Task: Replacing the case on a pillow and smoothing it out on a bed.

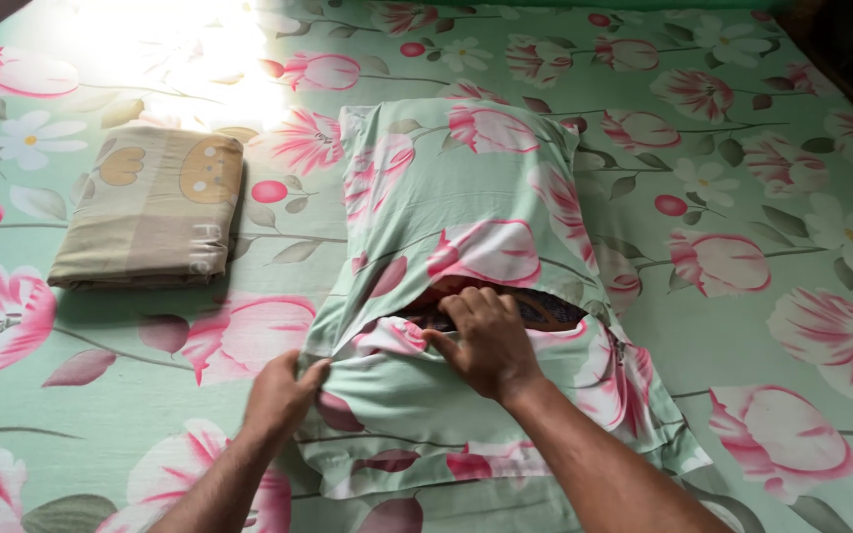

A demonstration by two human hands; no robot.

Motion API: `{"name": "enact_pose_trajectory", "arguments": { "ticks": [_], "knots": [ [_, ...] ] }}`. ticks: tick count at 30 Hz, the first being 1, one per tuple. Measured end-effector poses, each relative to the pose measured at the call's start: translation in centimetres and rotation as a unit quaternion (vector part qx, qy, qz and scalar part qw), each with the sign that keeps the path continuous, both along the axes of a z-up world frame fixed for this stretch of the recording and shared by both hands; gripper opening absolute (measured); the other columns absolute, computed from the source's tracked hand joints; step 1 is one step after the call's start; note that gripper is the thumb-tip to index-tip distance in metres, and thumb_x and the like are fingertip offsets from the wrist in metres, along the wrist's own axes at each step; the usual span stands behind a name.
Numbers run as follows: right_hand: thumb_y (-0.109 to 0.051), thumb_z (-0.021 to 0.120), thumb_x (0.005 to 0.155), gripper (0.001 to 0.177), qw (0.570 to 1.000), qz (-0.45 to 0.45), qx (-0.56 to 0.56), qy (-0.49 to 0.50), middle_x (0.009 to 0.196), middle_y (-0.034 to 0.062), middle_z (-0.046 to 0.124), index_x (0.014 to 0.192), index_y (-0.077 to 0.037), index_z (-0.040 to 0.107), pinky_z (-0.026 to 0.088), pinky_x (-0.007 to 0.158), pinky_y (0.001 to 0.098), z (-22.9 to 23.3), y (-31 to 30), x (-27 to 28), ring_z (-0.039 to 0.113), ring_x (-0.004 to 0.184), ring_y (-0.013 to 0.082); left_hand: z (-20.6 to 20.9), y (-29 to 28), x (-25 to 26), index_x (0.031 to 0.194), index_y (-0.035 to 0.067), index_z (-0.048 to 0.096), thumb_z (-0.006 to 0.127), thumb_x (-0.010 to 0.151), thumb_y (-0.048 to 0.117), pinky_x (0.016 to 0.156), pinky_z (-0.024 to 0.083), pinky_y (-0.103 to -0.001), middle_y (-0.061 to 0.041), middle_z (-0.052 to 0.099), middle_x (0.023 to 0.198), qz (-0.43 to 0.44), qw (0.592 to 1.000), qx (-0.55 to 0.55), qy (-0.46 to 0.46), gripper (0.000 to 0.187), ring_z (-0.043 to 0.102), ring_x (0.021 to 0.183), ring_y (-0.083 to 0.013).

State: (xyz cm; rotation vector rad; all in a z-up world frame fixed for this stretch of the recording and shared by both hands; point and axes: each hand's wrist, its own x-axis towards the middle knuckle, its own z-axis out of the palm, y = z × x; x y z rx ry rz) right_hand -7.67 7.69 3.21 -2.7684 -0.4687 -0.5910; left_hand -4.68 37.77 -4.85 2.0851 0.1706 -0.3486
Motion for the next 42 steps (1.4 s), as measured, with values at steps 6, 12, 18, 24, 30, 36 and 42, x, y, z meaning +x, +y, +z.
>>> {"name": "enact_pose_trajectory", "arguments": {
  "ticks": [6,12,18,24,30,36,42],
  "knots": [
    [-0.06,0.066,0.084,0.051,0.982,-0.063,0.031,0.176,0.078,0.0061,0.073,0.094,-0.01,0.068,0.042,0.079,0.0464,2.1,-5.0,-0.6,0.069,0.076,0.0285,6.9,-3.5,-0.4,0.108,0.012,0.07,0.073,0.082,0.013,0.087,0.051,-0.047,-0.012,0.07,0.101,0.007,0.925,0.265,-0.272,0.027,0.065,0.1,-0.0328],
    [-0.046,0.073,0.085,0.03,0.968,-0.137,0.135,0.163,0.078,0.0041,0.074,0.087,-0.016,0.077,0.046,0.088,0.0464,3.6,-8.9,2.0,0.07,0.078,0.0265,9.7,-11.4,1.9,0.113,0.012,0.07,0.071,0.088,0.014,0.09,0.05,-0.045,-0.01,0.069,0.109,-0.173,0.88,0.145,-0.417,0.026,0.064,0.105,-0.032],
    [-0.036,0.076,0.089,0.024,0.981,-0.196,0.016,0.002,0.088,0.0062,0.062,0.093,-0.013,0.069,0.053,0.079,0.045,2.1,-6.9,0.5,0.064,0.092,0.0286,11.5,-15.9,2.7,0.132,0.006,0.061,0.074,0.072,0.022,0.084,0.047,-0.049,-0.017,0.061,0.118,-0.164,0.881,0.249,-0.367,0.063,0.057,0.111,-0.0377],
    [-0.019,0.053,0.102,0.014,0.96,-0.226,0.02,0.161,0.107,0.0093,0.061,0.11,-0.013,0.062,0.055,0.074,0.0479,1.9,-4.6,-1.6,0.069,0.087,0.0338,6.8,-16.7,4.6,0.092,0.013,0.064,0.069,0.085,0.01,0.088,0.054,-0.043,-0.006,0.066,0.092,-0.156,0.829,0.277,-0.461,0.009,0.066,0.097,-0.0295],
    [-0.007,0.052,0.096,0.015,0.966,-0.183,0.182,-0.014,0.109,0.0156,0.066,0.104,-0.006,0.064,0.052,0.077,0.0511,1.4,-4.9,1.6,0.066,0.096,0.0409,11.6,-17.2,1.0,0.093,0.009,0.061,0.067,0.091,0.011,0.067,0.052,-0.043,-0.01,0.059,0.082,-0.132,0.809,0.112,-0.562,0.007,0.064,0.083,-0.0284],
    [-0.014,0.068,0.094,0.011,0.972,-0.171,0.158,0.006,0.102,0.0138,0.066,0.102,-0.008,0.064,0.05,0.087,0.0488,-1.8,-7.6,1.9,0.062,0.101,0.0373,8.2,-13.8,1.3,0.093,0.009,0.061,0.066,0.091,0.015,0.068,0.051,-0.044,-0.008,0.058,0.084,-0.193,0.817,0.221,-0.496,0.008,0.063,0.08,-0.0275],
    [-0.032,0.078,0.078,0.043,0.962,-0.271,0.042,-0.003,0.109,0.0096,0.058,0.11,-0.01,0.058,0.047,0.084,0.0489,2.6,-7.1,1.7,0.059,0.107,0.0318,11.1,-16.1,0.9,0.096,0.008,0.061,0.066,0.088,0.014,0.084,0.049,-0.048,-0.011,0.063,0.097,-0.109,0.808,0.183,-0.55,0.011,0.063,0.099,-0.0334]
  ]
}}
